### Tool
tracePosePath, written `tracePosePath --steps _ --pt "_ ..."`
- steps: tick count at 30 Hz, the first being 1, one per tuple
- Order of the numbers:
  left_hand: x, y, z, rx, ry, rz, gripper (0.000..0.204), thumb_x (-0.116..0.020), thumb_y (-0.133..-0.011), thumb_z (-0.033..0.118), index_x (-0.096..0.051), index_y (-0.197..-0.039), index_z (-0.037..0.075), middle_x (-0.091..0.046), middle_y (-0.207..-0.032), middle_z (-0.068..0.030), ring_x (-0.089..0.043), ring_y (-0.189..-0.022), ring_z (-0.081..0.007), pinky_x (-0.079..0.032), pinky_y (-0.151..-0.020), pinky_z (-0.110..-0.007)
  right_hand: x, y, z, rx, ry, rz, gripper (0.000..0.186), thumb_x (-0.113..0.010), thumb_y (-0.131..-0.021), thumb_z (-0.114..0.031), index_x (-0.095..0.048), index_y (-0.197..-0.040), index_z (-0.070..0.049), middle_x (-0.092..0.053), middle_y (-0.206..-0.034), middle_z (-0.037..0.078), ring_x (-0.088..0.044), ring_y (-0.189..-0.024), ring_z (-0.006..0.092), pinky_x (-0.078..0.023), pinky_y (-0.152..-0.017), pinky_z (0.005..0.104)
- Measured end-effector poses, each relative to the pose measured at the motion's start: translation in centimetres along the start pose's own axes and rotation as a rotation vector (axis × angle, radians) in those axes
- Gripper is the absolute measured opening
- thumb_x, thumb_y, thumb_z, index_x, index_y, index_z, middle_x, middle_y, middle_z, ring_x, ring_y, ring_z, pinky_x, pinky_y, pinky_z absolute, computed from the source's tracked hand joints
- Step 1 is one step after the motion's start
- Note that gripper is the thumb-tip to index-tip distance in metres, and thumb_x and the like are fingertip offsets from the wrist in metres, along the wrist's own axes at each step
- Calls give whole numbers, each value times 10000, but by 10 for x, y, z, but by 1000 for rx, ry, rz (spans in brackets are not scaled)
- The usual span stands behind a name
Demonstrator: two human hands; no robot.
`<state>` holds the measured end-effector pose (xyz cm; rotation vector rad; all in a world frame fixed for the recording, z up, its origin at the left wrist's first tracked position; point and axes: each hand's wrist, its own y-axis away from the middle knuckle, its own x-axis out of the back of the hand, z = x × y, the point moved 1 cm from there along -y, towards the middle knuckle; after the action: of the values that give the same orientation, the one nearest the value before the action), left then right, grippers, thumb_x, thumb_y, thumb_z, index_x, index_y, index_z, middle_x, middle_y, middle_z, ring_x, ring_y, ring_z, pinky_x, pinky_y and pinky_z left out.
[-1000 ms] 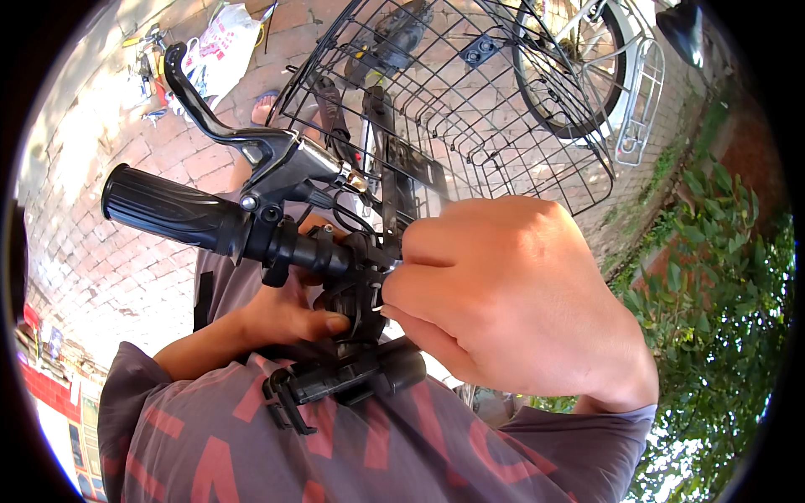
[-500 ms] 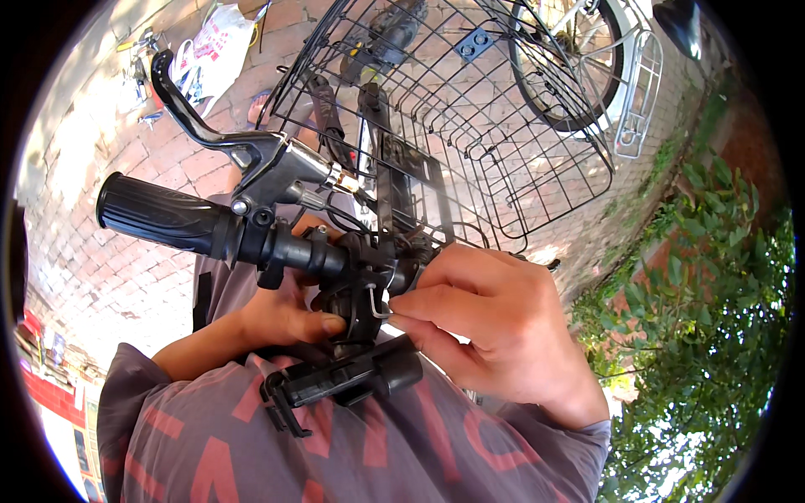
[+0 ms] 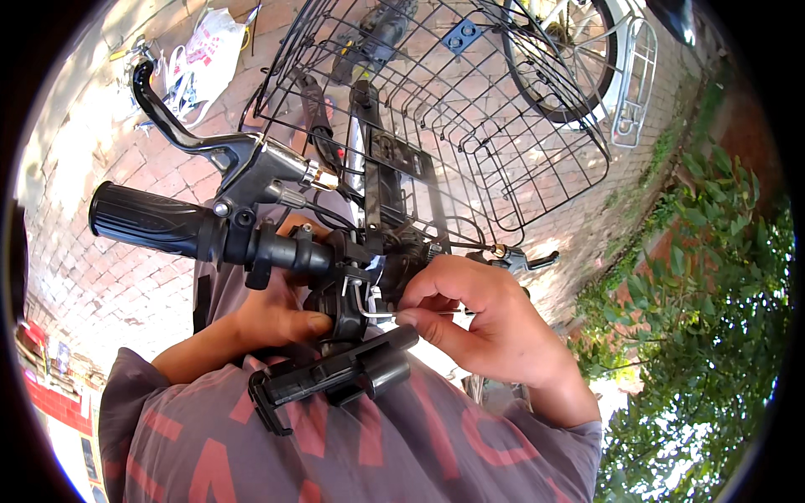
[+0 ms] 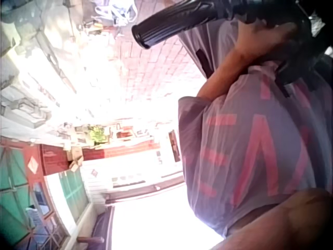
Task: The person uses an Allen key to tighten bolts on the handlebar stem and a phone mount attached to a bicycle. The person adjusts the position of the mount and secures the clamp around the handlebar.
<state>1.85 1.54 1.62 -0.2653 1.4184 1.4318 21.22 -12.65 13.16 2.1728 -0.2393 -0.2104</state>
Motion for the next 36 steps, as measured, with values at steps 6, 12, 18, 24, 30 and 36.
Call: tracePosePath --steps 6,12,18,24,30,36 --pt "1 -1 -2 -137 -29 -58 730 -836 -744 73 -399 -1328 101 -541 -1245 -34 -586 -1198 -206 -504 -979 -377 -29 8 15 25 -190 110 156 -633 -903 69 -663 -1037 -6 -677 -919 94 -699 -791 204 -541 -725 298" --pt "3 3 -3 -122 -36 -46 729 -831 -732 57 -403 -1318 117 -548 -1213 -22 -597 -1144 -176 -527 -805 -293 -34 18 19 10 -53 107 285 -617 -873 104 -694 -1124 -5 -725 -968 124 -735 -871 263 -566 -769 334" --pt "5 2 -5 -46 -51 -41 722 -833 -730 64 -426 -1325 106 -555 -1233 -34 -595 -1159 -184 -528 -824 -307 -10 15 6 224 177 131 337 -623 -828 120 -701 -1132 -3 -671 -825 96 -693 -750 242 -519 -645 329" --pt "6 3 -7 -75 10 -66 774 -852 -722 79 -412 -1358 75 -539 -1312 -75 -572 -1252 -241 -499 -1033 -415 -1 2 12 272 208 29 329 -601 -794 114 -689 -1073 -35 -689 -814 90 -696 -717 269 -525 -623 368" --pt "7 2 -3 -163 -45 -110 812 -854 -720 78 -389 -1385 74 -514 -1341 -78 -562 -1267 -246 -488 -1054 -427 -24 5 16 199 70 50 291 -605 -838 70 -652 -1096 -56 -696 -838 108 -696 -720 315 -529 -628 387" --pt "4 3 3 -101 -58 -72 789 -842 -718 89 -404 -1374 70 -538 -1310 -69 -580 -1233 -234 -501 -1013 -403 -6 3 20 265 62 -33 230 -608 -875 71 -649 -1079 -28 -687 -902 120 -685 -794 305 -518 -684 363"
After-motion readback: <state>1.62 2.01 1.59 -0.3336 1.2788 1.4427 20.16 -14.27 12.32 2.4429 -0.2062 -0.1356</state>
